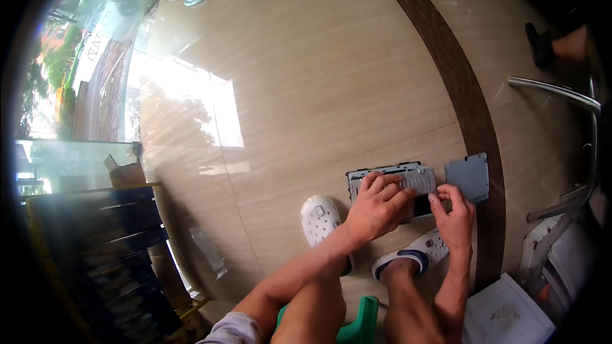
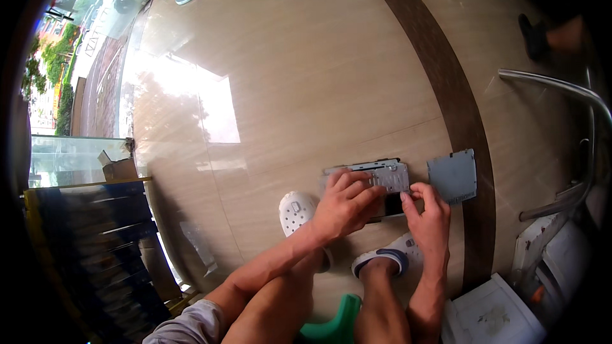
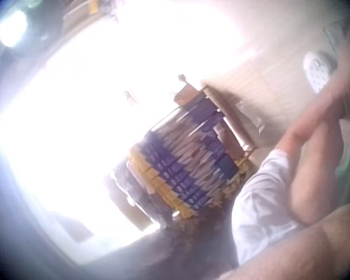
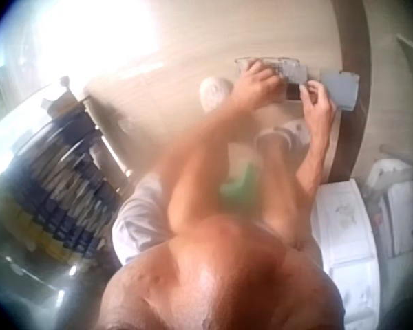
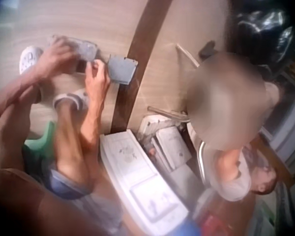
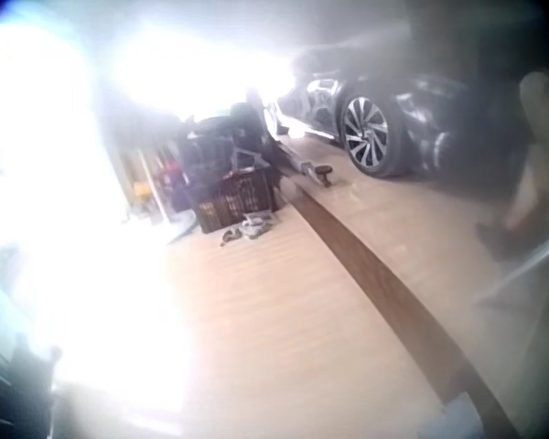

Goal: The person uses a green-handled screwdriver to unscrew and remove screws from the metal casing of a silver electronic device. They manipulate the device on the floor, turning it to access different screw locations while seated on a small stool.

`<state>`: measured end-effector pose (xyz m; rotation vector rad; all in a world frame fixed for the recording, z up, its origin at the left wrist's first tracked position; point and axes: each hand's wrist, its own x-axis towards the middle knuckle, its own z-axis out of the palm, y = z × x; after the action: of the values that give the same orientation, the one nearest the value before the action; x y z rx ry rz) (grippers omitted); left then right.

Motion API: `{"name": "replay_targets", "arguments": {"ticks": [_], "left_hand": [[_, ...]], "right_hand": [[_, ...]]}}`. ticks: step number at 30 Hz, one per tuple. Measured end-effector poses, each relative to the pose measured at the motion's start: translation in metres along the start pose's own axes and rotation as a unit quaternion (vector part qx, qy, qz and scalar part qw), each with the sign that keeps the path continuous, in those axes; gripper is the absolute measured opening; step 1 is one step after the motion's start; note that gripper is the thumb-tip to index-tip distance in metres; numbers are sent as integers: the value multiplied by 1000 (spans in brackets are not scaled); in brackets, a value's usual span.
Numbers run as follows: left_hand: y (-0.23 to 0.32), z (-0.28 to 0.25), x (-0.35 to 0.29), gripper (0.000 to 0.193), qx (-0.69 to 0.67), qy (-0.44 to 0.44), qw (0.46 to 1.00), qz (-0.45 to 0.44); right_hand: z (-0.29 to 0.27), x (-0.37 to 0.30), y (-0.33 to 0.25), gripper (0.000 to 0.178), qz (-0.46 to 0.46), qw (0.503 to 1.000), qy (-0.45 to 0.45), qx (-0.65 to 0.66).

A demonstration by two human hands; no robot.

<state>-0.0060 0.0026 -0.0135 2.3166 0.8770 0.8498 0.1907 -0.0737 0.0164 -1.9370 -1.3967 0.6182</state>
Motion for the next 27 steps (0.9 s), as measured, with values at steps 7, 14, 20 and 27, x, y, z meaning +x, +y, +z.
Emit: {"name": "replay_targets", "arguments": {"ticks": [7,14,20,27], "left_hand": [[0,2,2,38,-24,-14,1000,-7],[-1,-4,5,37,-20,-33,999,-27],[1,3,6,31,3,3,1000,-12],[-2,3,3,29,10,12,1000,-11]], "right_hand": [[-3,2,2,13,-19,999,9,-34],[-1,5,2,15,49,998,47,9],[-22,-2,27,48,379,768,122,501],[-35,-26,26,45,202,853,193,441]]}}
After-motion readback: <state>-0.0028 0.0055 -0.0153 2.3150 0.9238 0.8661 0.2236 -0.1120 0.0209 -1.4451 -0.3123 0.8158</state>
